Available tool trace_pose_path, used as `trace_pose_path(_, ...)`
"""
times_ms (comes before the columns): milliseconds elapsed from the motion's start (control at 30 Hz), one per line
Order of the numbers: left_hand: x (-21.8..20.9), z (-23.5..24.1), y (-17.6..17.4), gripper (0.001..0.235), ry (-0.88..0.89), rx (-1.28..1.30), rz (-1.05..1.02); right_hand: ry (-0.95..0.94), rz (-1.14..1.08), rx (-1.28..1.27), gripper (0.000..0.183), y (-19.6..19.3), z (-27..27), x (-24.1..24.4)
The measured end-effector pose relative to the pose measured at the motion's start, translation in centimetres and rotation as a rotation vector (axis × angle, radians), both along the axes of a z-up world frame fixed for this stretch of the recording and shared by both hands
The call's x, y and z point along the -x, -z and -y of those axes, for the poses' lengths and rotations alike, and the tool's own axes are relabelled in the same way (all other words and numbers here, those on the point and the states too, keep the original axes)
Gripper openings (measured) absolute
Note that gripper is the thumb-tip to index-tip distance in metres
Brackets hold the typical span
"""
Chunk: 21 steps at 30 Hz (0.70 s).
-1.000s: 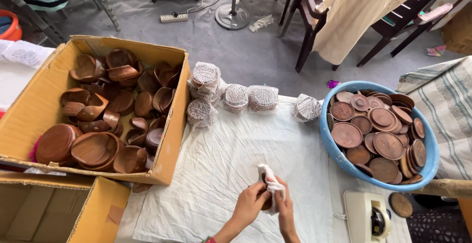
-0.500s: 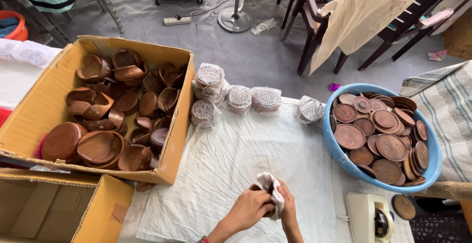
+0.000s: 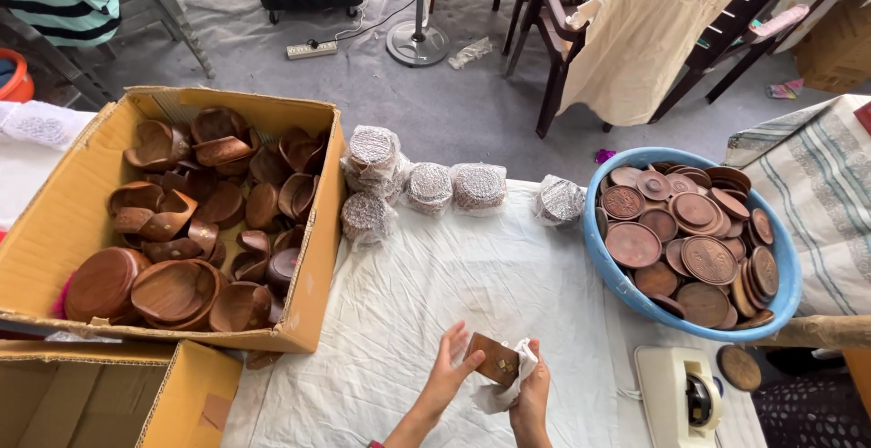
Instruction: The person wraps small wooden bowls and lids in white cloth and plastic wrap. They place the wrapped items on a white cloth on the floor next to a cardboard box and a blue basin filled with wooden items.
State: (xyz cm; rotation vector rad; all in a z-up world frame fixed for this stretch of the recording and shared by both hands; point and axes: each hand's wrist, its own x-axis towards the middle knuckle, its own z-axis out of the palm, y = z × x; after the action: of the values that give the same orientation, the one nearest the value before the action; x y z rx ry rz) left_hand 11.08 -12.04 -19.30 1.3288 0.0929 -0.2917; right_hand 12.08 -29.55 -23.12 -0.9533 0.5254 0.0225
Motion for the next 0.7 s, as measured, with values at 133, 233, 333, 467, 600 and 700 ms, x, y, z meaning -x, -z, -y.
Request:
trace_pose_path(133, 1.9, 0.9, 3.3, 0.087, 0.091, 0.686, -0.537, -0.012, 0.005, 0.069, 0.037, -0.9, -0.9, 0.4)
trace_pose_path(233, 1.8, 0.4, 1.4, 0.091, 0.110, 0.750, -0.482, -0.127, 0.253, 0.558, 0.041, 4.1, 0.9, 0.9)
trace_pose_path(333, 0.4, -1.2, -1.6, 0.088, 0.126, 0.477, -0.337, -0.078, 0.793, 1.361, 0.041, -6.5, -1.6, 1.8)
trace_pose_path(467, 0.4, -0.7, -2.6, 0.085, 0.076, 0.231, -0.329, -0.318, 0.575, 1.269, 0.033, -5.5, -2.0, 2.1)
trace_pose_path(600, 0.0, -0.4, -1.7, 0.078, 0.001, 0.176, -0.259, -0.196, 0.491, 1.128, 0.036, -3.5, -2.5, 2.8)
trace_pose_path(700, -0.9, -1.7, -1.9, 0.077, 0.048, 0.260, -0.187, -0.145, 0.755, 1.242, 0.044, -5.1, -3.3, 3.1)
